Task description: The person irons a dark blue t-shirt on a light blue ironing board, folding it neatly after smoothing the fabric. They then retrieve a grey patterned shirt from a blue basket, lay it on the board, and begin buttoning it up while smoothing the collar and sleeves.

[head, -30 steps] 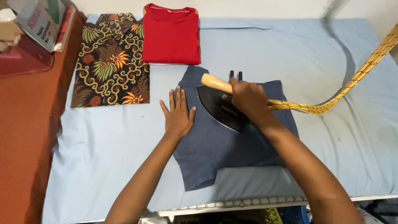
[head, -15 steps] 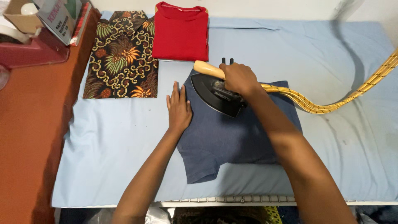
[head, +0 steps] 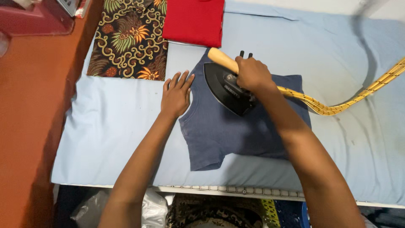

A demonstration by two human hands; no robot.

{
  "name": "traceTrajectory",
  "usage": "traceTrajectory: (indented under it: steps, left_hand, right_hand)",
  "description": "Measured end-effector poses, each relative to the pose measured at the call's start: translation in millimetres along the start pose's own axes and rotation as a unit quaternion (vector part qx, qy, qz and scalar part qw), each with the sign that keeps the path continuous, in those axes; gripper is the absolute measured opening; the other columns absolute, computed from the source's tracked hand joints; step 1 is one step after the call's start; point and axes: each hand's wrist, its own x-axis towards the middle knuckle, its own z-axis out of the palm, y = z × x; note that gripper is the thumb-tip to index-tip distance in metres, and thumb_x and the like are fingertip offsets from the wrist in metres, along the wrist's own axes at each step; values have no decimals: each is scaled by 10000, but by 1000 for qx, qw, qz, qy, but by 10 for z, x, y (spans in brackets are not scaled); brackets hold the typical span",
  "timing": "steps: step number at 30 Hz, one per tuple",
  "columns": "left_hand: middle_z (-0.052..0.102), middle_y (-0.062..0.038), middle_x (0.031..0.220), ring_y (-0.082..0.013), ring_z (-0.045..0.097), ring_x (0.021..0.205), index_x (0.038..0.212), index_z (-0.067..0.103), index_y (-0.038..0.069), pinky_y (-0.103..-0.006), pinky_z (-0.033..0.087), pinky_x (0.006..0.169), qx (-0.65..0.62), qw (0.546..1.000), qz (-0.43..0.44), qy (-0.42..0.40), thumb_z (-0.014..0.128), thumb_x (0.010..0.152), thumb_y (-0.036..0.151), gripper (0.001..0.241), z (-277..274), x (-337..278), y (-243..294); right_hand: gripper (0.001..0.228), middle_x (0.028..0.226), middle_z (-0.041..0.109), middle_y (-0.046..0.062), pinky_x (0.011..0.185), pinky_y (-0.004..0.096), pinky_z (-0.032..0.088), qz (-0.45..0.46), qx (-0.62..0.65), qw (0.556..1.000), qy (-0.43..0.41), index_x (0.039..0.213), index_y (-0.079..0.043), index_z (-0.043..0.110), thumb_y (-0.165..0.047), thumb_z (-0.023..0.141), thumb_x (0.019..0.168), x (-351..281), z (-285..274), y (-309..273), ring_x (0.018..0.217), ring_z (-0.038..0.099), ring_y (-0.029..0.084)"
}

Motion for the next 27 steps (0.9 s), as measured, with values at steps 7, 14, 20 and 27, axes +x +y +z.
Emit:
traceTrajectory:
  steps: [7,14,20,27]
  left_hand:
    - [428,-40,1608,-273,346,1488,1535,489,214,-507,230,1192,-23,1000,-3,-6,470,1040,219,496,-30,3,-12]
    - [448,-62,1577,-290,347,1461,1502,519,183,-522,228,1168,-28,1000,-3,-9,479,1057,431,511,-70,29,8]
    - [384,-99,1627,-330,285,1509,1548,509,186,-598,176,1197,-13,1000,-22,-10,447,1077,401,521,119,51,-3]
    - [294,-139,1700,-375,84,1581,1550,499,152,-787,-10,1135,31,998,-47,16,474,1102,468,549,288,-134,301]
  right_hand:
    - [347,893,722,222,766,561,538,-76,5,991,-114,1168,-121,618,-167,690,832,-649,-279,-188,874,689,451]
    - [309,909,746,111,703,538,537,-210,19,966,-146,1116,-165,633,-160,696,813,-1052,-433,-389,841,711,391]
    - [364,985,743,54,647,519,544,-227,-21,955,-189,1194,-202,608,-167,694,842,-1263,-405,-470,807,722,365]
    - [265,949,727,134,642,552,545,-107,-3,992,-67,1149,-152,584,-112,612,888,-1440,-272,-220,772,713,414]
